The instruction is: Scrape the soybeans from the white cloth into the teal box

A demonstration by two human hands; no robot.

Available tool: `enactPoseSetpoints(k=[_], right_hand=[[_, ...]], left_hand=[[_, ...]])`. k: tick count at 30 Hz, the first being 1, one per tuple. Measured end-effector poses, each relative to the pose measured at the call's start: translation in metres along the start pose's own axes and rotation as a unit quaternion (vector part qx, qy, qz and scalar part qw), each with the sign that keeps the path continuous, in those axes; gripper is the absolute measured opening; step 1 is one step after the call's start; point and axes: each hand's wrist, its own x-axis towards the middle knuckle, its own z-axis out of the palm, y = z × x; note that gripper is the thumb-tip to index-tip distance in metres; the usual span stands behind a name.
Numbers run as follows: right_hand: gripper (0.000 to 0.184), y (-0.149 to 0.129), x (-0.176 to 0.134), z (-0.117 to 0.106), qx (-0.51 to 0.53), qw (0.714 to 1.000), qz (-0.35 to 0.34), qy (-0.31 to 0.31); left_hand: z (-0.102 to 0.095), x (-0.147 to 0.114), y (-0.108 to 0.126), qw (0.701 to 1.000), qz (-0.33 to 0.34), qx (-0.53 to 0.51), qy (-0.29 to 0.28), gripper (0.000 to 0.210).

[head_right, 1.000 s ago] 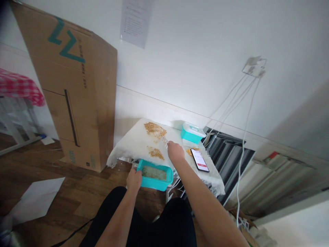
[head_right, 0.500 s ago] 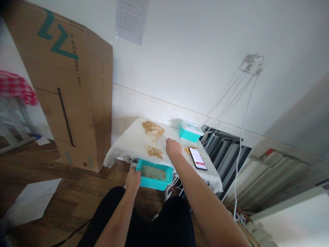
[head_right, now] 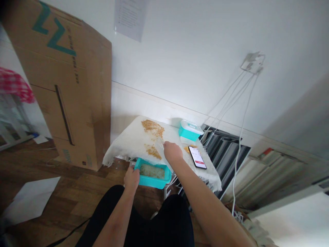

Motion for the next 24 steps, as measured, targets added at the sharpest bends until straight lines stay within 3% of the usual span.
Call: enactPoseSetpoints(k=[10,17,20,24], right_hand=[[0.038,0.015,-0.019,-0.003,0.022,1.0,-0.009,0.001],[0.042,0.013,-0.008,0.002,0.01,0.998,-0.016,0.068],[0.041,0.002,0.017,0.0,-0.02,0.992,-0.076,0.098],[0.035,-0.019,0.054,-0.003,-0.068,0.968,-0.228,0.083]], left_hand=[[0.002,0.003,-0.001,1.0,0.013,-0.006,-0.005,0.03],[-0.001,0.004,0.0,1.0,0.006,-0.011,-0.005,0.028],[-0.003,0.003,-0.001,1.0,0.006,-0.02,-0.001,0.027],[-0.005,0.0,-0.001,1.0,0.006,-0.026,0.0,0.027]])
